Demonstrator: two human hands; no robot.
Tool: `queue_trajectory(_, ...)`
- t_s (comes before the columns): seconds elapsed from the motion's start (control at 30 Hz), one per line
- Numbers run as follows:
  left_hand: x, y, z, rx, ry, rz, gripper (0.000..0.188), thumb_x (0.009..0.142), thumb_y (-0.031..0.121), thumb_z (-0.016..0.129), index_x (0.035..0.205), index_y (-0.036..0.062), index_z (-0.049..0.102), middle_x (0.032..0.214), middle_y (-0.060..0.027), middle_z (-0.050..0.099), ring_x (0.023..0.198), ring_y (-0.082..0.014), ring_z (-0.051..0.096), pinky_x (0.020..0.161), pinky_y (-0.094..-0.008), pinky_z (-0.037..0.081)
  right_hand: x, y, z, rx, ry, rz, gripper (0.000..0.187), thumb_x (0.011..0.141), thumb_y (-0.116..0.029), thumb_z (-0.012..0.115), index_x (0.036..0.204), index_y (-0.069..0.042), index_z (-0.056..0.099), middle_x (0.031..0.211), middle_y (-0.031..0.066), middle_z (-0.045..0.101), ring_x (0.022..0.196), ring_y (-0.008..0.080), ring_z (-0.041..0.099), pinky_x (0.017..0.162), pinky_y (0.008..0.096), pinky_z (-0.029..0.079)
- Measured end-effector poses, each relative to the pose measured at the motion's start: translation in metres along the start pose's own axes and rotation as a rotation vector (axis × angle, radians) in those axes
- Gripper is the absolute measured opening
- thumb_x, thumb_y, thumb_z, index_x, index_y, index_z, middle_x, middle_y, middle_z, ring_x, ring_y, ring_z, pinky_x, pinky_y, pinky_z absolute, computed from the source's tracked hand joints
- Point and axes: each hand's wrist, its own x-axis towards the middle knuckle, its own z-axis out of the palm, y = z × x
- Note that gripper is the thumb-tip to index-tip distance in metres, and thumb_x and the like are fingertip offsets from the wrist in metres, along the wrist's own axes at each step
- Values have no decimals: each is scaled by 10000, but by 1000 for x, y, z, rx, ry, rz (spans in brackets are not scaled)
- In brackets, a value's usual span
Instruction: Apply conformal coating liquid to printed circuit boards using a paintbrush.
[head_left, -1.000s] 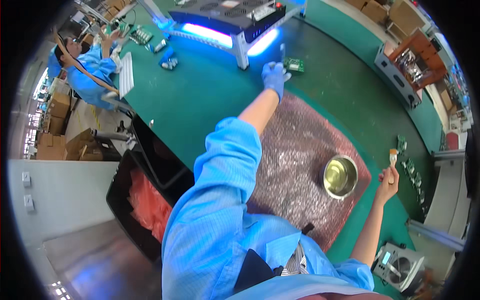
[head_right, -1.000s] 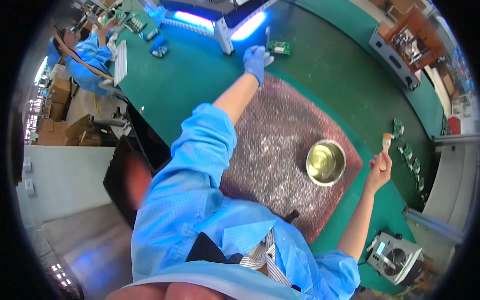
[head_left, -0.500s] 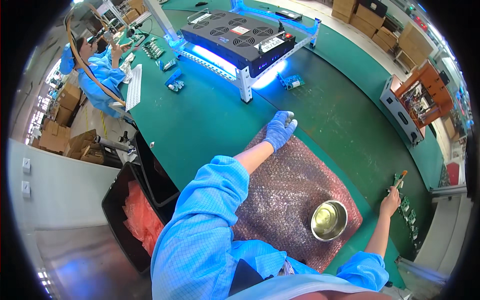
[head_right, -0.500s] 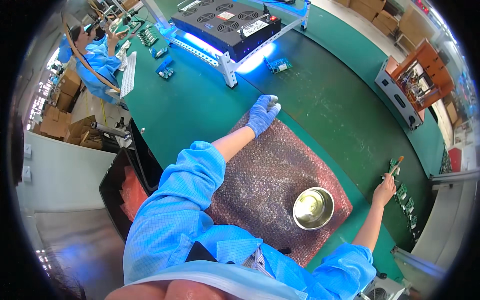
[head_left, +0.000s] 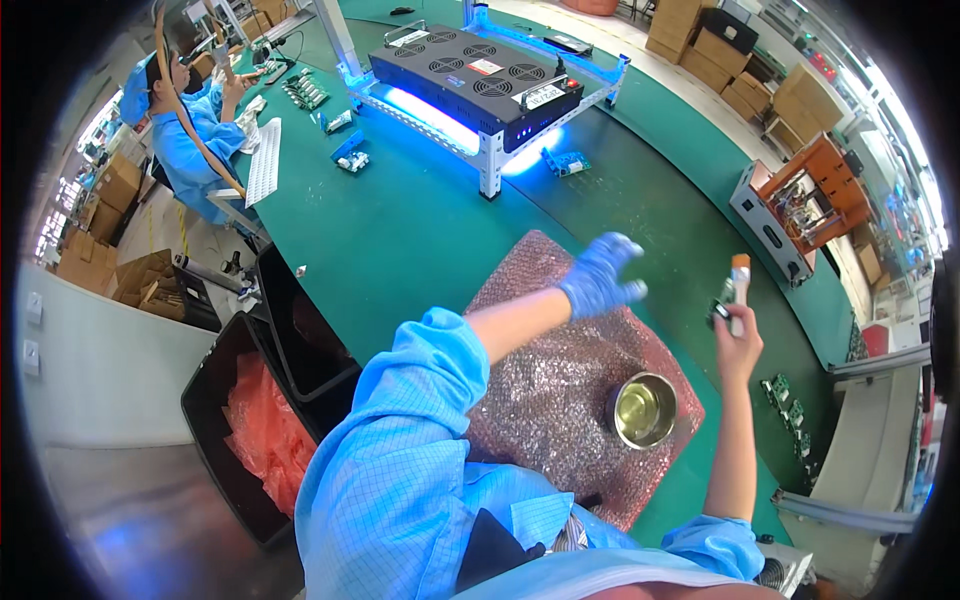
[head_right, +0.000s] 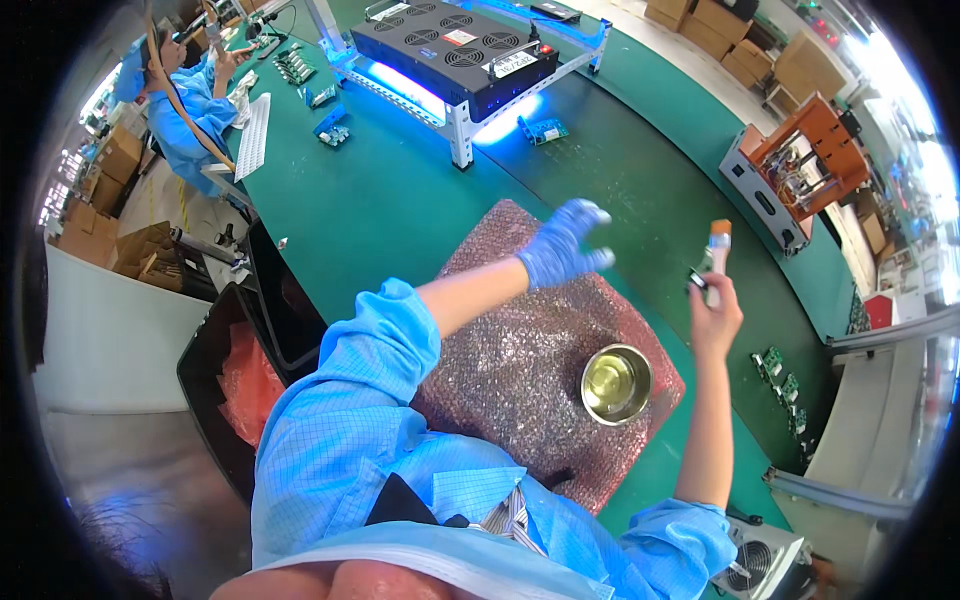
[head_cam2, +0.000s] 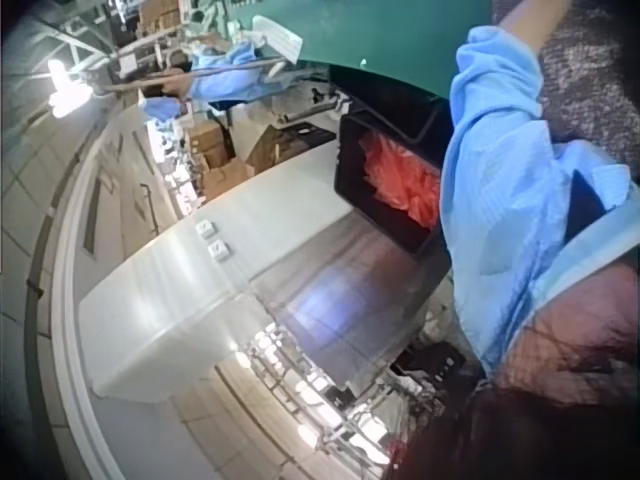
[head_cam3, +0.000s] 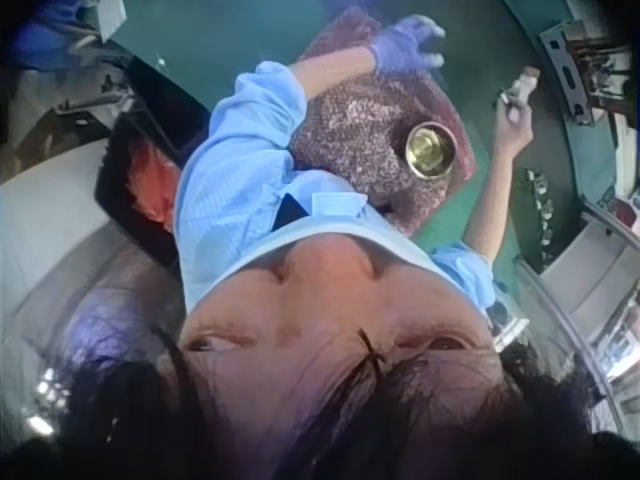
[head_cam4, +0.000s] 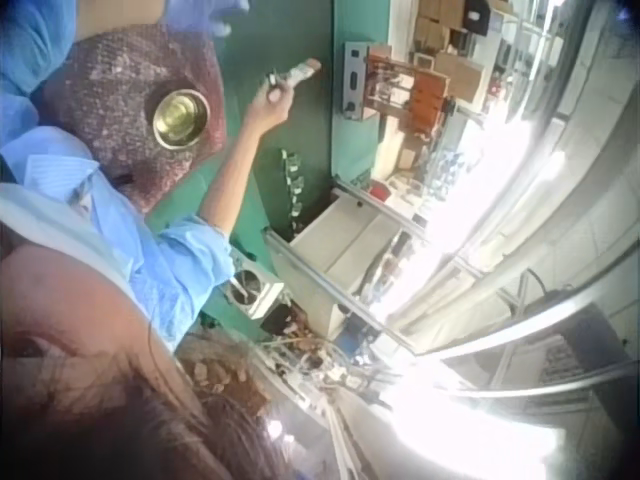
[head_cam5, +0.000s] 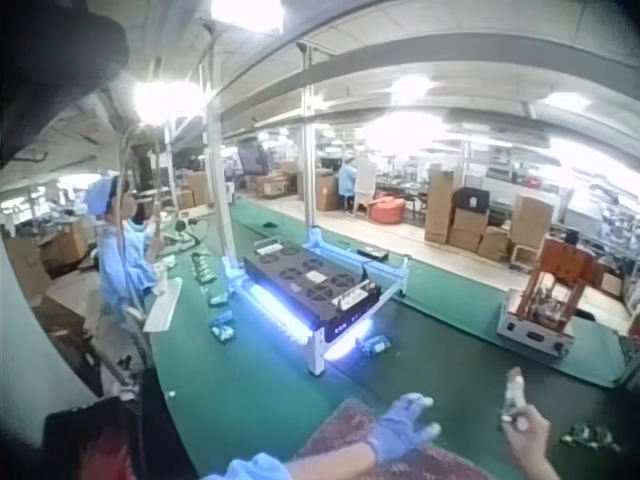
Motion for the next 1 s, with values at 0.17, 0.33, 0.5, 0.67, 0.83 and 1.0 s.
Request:
queue_trajectory(0.17, -45, 85, 0, -264, -35, -170, 630, 746, 305, 701, 1248, 48, 420, 1159, -173, 475, 1129, -328, 480, 951, -412, 412, -26, -99, 34, 302, 13, 142, 203, 730, -49, 716, 896, -30, 602, 746, 11, 611, 714, 69, 555, 665, 231, 465)
queue_trajectory(0.33, -82, 83, -19, -254, 47, -188, 634, 734, 192, 686, 1278, 40, 399, 1086, -150, 522, 1024, -317, 533, 878, -402, 454, -62, -148, 50, 361, -24, 221, 213, 729, -56, 725, 893, -31, 590, 702, 8, 597, 656, 58, 546, 625, 219, 466)
queue_trajectory(0.5, -111, 81, -37, -69, 128, -92, 620, 715, 69, 647, 1286, 39, 405, 1050, -154, 532, 936, -331, 549, 815, -384, 471, -83, -163, 55, 381, -14, 209, 217, 731, -87, 729, 885, -40, 584, 690, 16, 599, 637, 64, 548, 617, 220, 460)
queue_trajectory(0.67, -122, 77, -40, -463, 112, -129, 621, 776, 39, 625, 1333, 57, 351, 1084, -105, 539, 955, -208, 578, 812, -335, 488, -99, -161, 46, 443, 55, 159, 169, 774, -68, 690, 905, -41, 587, 720, 0, 598, 643, 60, 534, 606, 216, 448)
queue_trajectory(0.83, -128, 61, -47, -902, 133, -436, 520, 825, 68, 625, 1287, 50, 385, 1034, -93, 576, 845, -150, 590, 748, -304, 523, -116, -138, 10, 525, 187, 259, 128, 867, -97, 593, 942, 7, 587, 765, 17, 594, 665, 64, 527, 631, 196, 431)
queue_trajectory(1.0, -138, 45, -59, -1028, 224, -700, 379, 825, 106, 643, 1174, 25, 519, 846, -56, 608, 690, -99, 591, 584, -233, 518, -158, -86, -23, 556, 287, 446, 135, 879, -108, 570, 910, 22, 584, 699, 21, 588, 616, 69, 527, 573, 204, 426)
